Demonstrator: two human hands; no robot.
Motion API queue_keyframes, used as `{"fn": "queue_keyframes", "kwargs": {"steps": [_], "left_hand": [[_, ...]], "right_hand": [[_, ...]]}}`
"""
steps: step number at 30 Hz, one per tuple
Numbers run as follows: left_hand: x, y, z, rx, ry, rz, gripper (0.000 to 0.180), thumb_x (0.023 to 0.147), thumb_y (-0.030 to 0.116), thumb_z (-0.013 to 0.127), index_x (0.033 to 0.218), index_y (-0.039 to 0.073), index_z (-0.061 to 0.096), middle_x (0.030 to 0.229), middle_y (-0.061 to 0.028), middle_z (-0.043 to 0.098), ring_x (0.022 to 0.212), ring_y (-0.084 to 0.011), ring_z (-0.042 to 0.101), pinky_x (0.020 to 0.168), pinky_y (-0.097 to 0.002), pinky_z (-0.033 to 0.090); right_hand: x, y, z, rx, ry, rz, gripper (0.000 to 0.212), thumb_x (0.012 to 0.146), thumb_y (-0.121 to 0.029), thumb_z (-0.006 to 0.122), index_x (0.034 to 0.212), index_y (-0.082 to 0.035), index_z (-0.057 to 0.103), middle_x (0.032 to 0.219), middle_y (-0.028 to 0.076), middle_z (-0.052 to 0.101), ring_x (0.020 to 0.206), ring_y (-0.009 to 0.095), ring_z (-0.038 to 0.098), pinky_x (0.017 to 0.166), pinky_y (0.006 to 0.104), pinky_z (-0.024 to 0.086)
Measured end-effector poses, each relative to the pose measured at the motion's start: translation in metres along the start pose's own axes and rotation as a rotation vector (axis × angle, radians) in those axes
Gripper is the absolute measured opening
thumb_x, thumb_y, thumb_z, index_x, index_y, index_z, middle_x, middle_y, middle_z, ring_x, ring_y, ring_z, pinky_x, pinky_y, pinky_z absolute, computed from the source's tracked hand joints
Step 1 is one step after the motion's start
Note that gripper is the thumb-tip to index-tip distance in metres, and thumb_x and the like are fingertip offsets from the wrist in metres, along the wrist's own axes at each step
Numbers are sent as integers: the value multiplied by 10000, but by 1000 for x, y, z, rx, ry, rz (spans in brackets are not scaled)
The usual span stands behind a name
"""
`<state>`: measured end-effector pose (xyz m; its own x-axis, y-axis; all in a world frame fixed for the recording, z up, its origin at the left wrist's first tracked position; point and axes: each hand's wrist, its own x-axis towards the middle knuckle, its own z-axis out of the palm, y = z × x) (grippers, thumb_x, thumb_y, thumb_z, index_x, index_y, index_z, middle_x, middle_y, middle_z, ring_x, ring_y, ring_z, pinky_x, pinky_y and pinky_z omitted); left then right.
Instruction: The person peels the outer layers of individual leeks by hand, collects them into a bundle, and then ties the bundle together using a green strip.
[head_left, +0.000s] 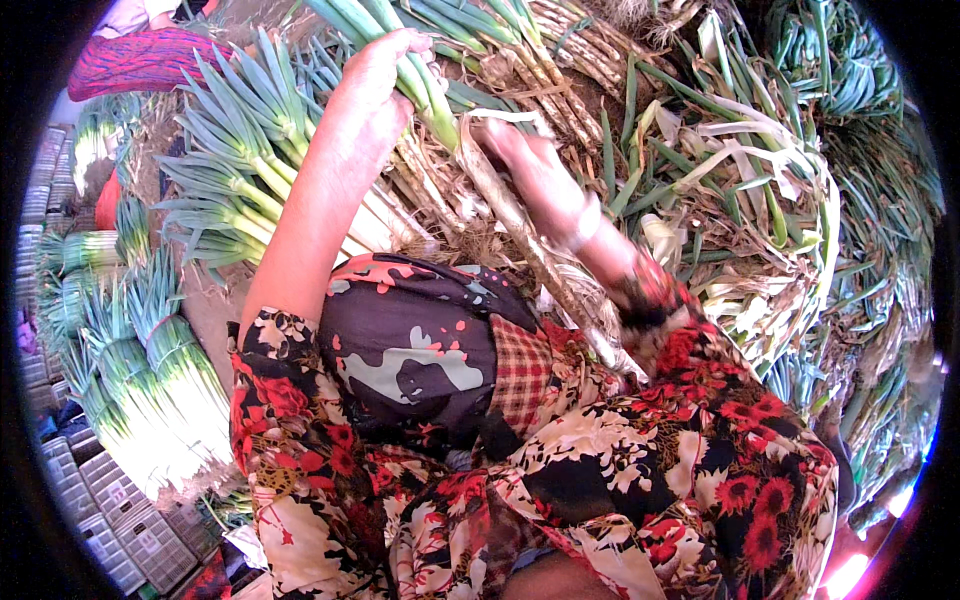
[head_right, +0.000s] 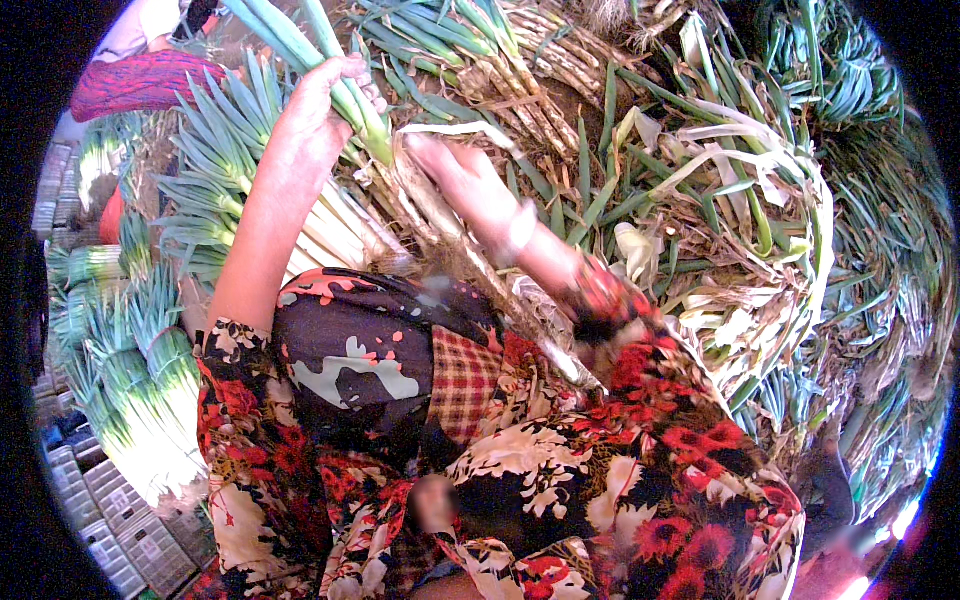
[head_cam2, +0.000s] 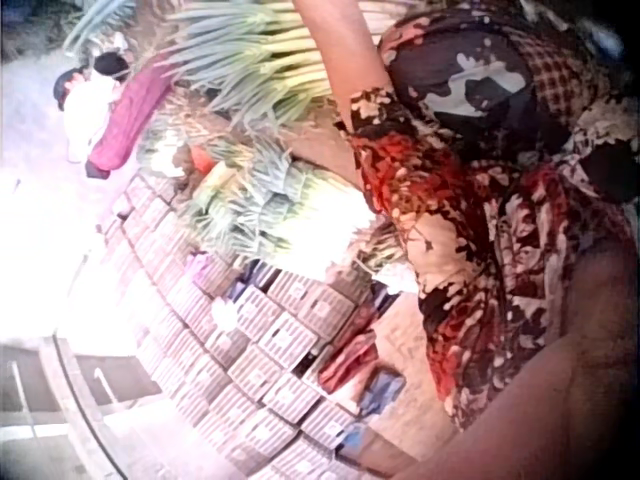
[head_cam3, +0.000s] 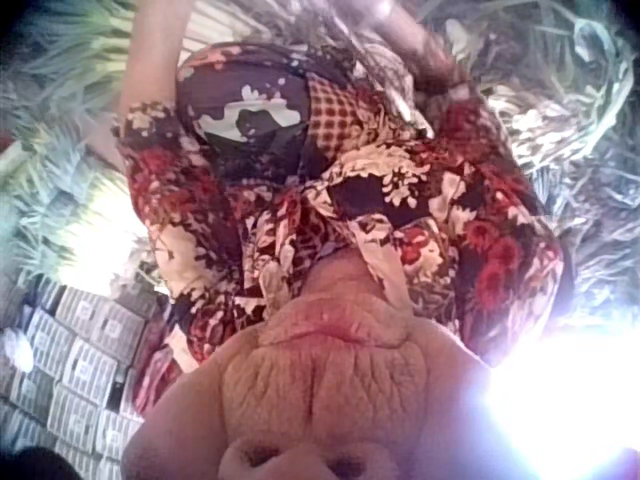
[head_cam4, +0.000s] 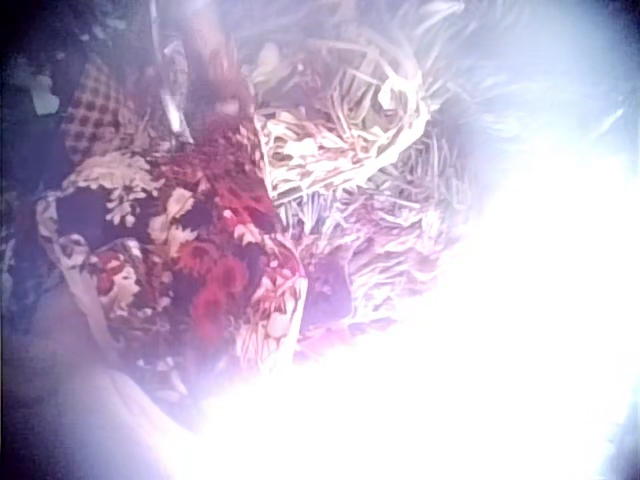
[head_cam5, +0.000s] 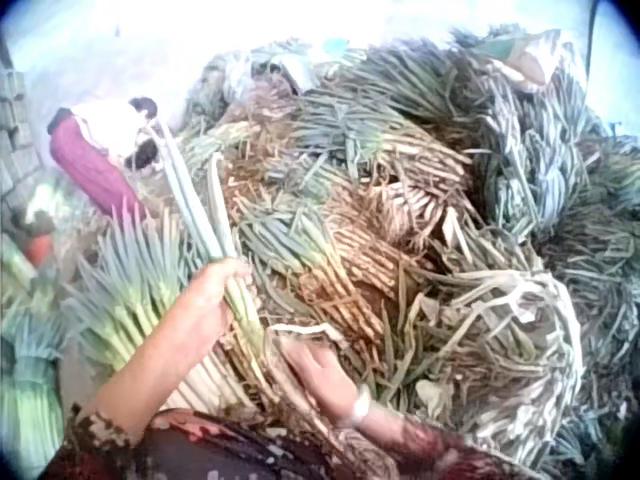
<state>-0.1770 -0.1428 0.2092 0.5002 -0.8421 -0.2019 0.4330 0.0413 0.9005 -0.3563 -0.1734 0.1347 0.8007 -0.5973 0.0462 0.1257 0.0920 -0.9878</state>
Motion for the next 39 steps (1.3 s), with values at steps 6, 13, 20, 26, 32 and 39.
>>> {"fn": "queue_keyframes", "kwargs": {"steps": [6, 13, 20, 26, 32, 39], "left_hand": [[-9, 16, -3, -251, -370, -8, 174, 731, 202, 565, 728, 44, 494, 508, 7, 348, 501, -128, 339, 537, -258, 325], [-12, 11, -7, -315, -75, -9, 209, 726, 246, 551, 687, 67, 451, 558, 2, 356, 519, -129, 345, 526, -271, 295], [-17, 12, -13, -274, -451, -73, 205, 730, 229, 547, 804, 57, 464, 592, 4, 359, 534, -132, 350, 554, -276, 311], [-13, 23, -47, -222, -162, 176, 263, 722, 174, 561, 913, 9, 487, 696, -52, 472, 613, -161, 468, 707, -334, 426], [0, 14, -49, -311, -245, 16, 321, 723, 180, 556, 974, -15, 516, 798, -109, 564, 677, -217, 544, 777, -409, 465], [-22, 0, 2, 46, -47, 75, 295, 804, 289, 607, 907, 21, 540, 860, -123, 604, 795, -231, 603, 752, -350, 497]], "right_hand": [[42, -15, 30, 988, -227, 353, 264, 847, -235, 565, 936, 13, 568, 785, 107, 618, 619, 198, 593, 575, 304, 503], [32, -20, 36, 978, 50, 118, 154, 707, 69, 602, 850, 27, 562, 751, 96, 608, 640, 171, 594, 615, 280, 498], [-15, -32, -7, 204, -132, 11, 39, 681, -4, 586, 667, -10, 550, 642, 16, 538, 576, 69, 477, 514, 217, 388], [-126, 18, -47, -460, -391, 374, 76, 661, -52, 608, 658, -26, 537, 655, -5, 544, 609, 91, 493, 568, 249, 417], [-68, 7, -32, -137, -242, 55, 237, 783, -199, 600, 937, -24, 555, 878, 35, 551, 829, 95, 488, 764, 265, 424], [18, -34, 42, 543, 226, -125, 242, 758, -184, 664, 845, 37, 620, 720, 20, 609, 578, 62, 479, 515, 248, 410]]}}
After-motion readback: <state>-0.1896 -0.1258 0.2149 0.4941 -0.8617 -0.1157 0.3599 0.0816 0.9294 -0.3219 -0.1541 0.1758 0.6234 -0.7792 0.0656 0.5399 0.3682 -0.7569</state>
